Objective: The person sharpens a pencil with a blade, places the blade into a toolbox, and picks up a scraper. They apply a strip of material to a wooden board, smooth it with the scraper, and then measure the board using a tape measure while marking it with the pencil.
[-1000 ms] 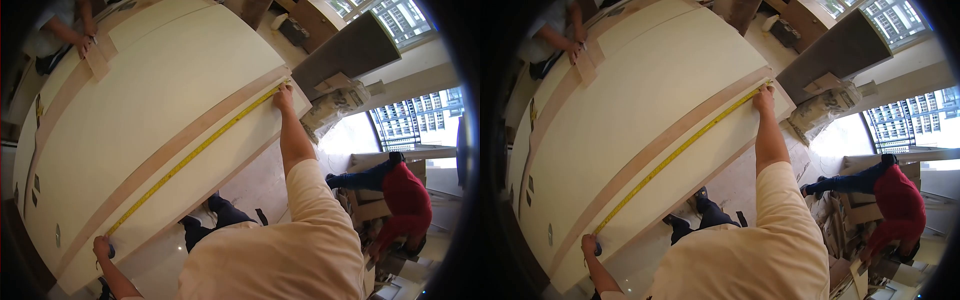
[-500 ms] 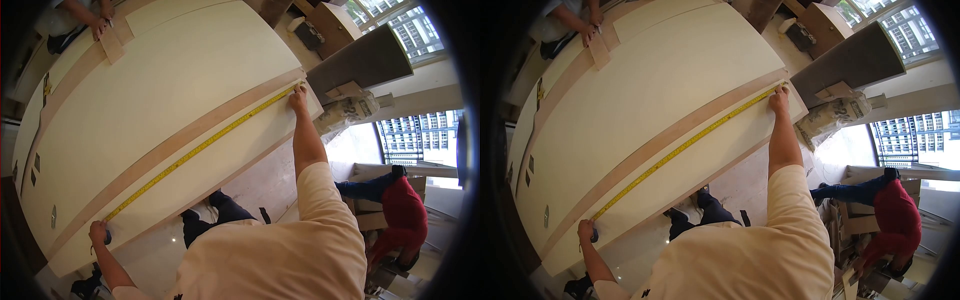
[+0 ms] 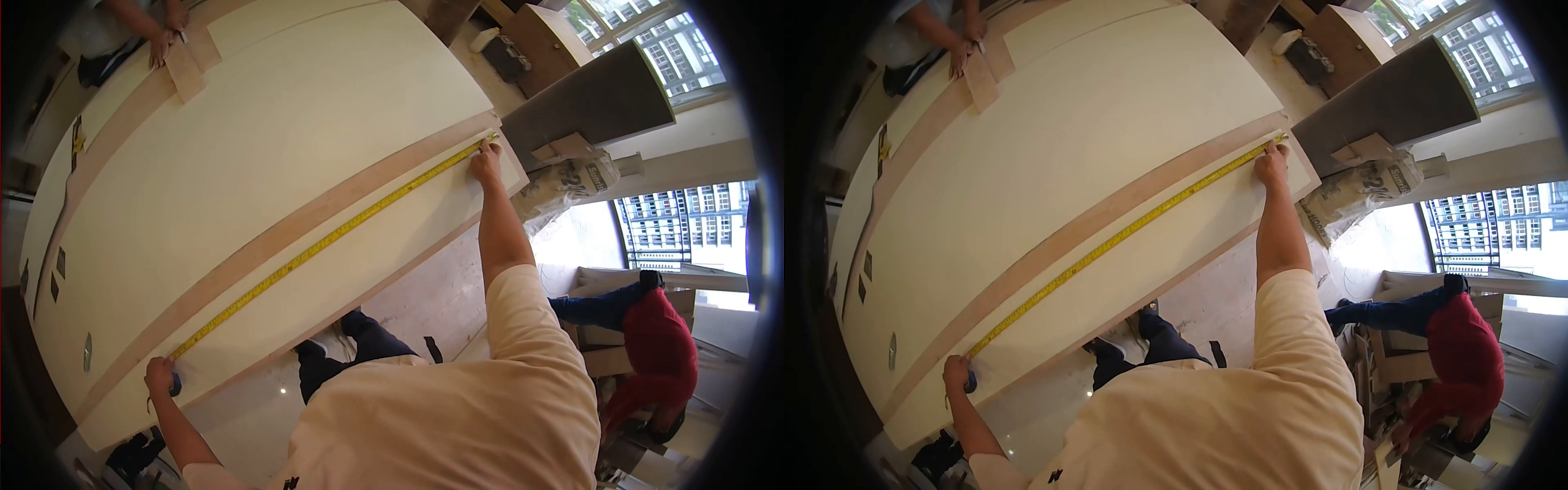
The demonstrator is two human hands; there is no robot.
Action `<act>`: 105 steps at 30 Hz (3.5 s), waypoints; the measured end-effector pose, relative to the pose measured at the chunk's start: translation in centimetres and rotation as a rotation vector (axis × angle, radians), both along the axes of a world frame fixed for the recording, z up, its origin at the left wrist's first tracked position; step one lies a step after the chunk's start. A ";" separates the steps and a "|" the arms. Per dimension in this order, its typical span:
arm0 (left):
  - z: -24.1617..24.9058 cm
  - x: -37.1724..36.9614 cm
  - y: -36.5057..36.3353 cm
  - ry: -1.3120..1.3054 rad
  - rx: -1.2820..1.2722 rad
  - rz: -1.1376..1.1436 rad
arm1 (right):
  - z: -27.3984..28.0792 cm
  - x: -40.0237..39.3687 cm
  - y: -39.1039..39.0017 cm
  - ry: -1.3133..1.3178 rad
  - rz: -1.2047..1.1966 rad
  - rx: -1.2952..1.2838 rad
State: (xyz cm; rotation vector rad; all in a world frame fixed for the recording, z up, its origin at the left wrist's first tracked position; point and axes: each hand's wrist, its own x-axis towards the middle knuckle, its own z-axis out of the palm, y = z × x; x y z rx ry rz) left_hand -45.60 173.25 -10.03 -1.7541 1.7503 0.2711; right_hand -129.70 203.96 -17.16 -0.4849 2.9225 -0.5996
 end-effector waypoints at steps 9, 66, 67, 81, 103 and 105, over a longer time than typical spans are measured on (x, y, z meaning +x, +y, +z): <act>-2.3 2.6 -1.9 0.080 0.019 -0.143 | -7.9 -6.4 4.0 0.359 0.386 -0.180; 1.2 -0.7 -2.2 0.036 0.040 0.001 | -5.1 -1.4 1.2 -0.041 0.196 0.022; 1.5 -1.0 -2.2 0.030 0.044 0.029 | -5.4 -1.9 1.3 -0.033 0.203 0.034; 1.0 -1.1 -4.0 -0.019 0.147 -0.041 | -5.9 3.1 1.0 0.286 0.367 0.046; 0.2 1.8 -5.1 0.228 0.152 -0.104 | 3.0 70.6 -29.2 -0.818 1.103 -0.270; 0.3 1.7 -5.2 0.236 0.158 -0.100 | 2.5 70.6 -29.2 -0.756 1.129 -0.273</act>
